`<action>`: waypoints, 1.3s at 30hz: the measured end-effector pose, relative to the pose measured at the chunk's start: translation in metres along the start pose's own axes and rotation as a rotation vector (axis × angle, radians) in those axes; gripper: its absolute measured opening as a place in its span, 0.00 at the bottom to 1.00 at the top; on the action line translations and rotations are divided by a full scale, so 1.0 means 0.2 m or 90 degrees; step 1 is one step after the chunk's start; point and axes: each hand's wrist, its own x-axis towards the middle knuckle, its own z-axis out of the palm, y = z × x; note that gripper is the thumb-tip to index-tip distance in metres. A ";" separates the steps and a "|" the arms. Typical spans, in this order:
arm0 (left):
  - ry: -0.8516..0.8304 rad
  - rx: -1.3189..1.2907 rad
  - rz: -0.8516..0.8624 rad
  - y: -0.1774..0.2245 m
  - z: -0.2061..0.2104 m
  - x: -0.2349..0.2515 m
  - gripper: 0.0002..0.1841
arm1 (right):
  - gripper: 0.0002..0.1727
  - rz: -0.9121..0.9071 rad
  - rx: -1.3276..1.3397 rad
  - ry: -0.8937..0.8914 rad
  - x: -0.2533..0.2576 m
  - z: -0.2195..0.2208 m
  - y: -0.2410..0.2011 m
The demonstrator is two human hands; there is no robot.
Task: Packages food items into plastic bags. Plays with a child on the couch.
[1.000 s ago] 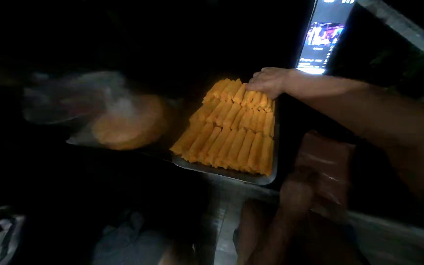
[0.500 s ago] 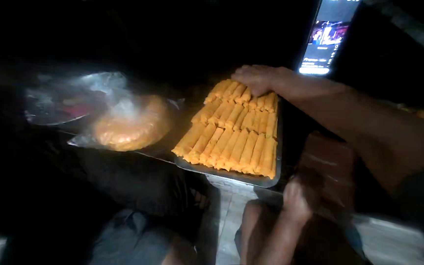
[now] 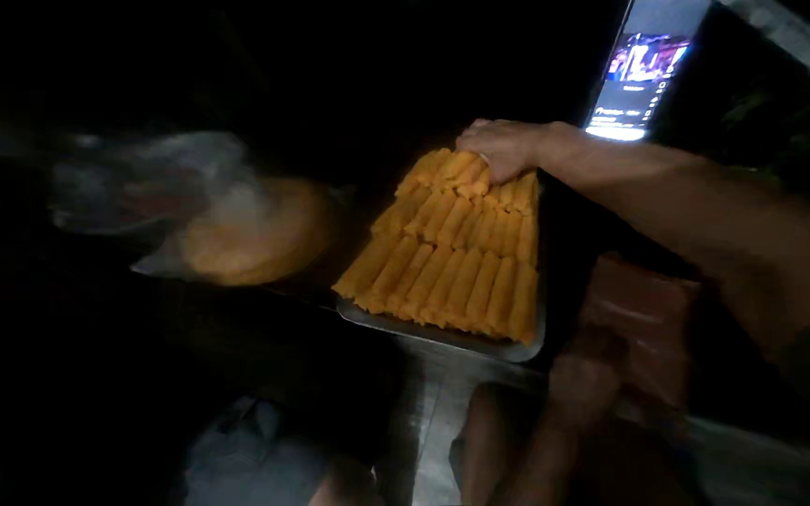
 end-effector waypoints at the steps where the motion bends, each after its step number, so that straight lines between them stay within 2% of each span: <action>1: -0.010 -0.012 -0.010 0.00 -0.01 -0.01 0.18 | 0.41 0.009 0.010 -0.006 -0.01 -0.01 -0.01; 5: -0.023 -0.032 -0.029 0.01 -0.01 -0.01 0.17 | 0.40 0.039 0.021 -0.027 -0.03 -0.04 -0.03; 8: 0.030 0.004 0.034 -0.02 0.03 0.01 0.15 | 0.42 0.051 0.036 -0.033 -0.05 -0.04 -0.02; 14: 0.017 -0.003 0.019 -0.01 0.01 0.01 0.15 | 0.35 0.056 0.047 -0.060 -0.05 -0.05 -0.01; 19: -0.011 -0.028 -0.013 0.00 0.00 0.01 0.14 | 0.37 0.079 0.058 -0.042 -0.10 -0.05 -0.03; 20: 0.008 0.001 0.014 -0.01 0.02 0.02 0.14 | 0.38 0.081 0.055 -0.037 -0.11 -0.05 -0.03; 23: -0.036 -0.036 -0.045 0.01 -0.01 0.00 0.17 | 0.37 0.063 0.048 -0.002 -0.14 -0.04 -0.04; 27: -0.040 -0.050 -0.091 0.03 -0.03 0.00 0.20 | 0.35 0.013 0.007 0.078 -0.21 -0.04 -0.06; 30: -0.025 -0.011 -0.066 0.03 -0.03 0.00 0.20 | 0.34 0.025 0.040 0.148 -0.35 -0.06 -0.13; 32: -0.014 0.006 -0.054 0.02 -0.03 0.00 0.20 | 0.37 0.085 0.114 0.154 -0.54 -0.06 -0.21; 33: -0.024 0.002 -0.058 0.02 -0.04 0.00 0.21 | 0.38 0.084 0.166 0.199 -0.66 -0.01 -0.21; 35: -0.009 0.017 -0.038 0.02 -0.03 0.01 0.21 | 0.39 0.004 0.300 0.405 -0.92 0.24 -0.15; 37: -0.006 0.014 -0.019 0.03 -0.05 0.02 0.21 | 0.43 0.227 0.566 0.319 -1.22 0.22 -0.33; 39: 0.016 0.033 0.014 0.04 -0.04 0.03 0.15 | 0.41 0.395 0.775 0.287 -1.50 0.30 -0.44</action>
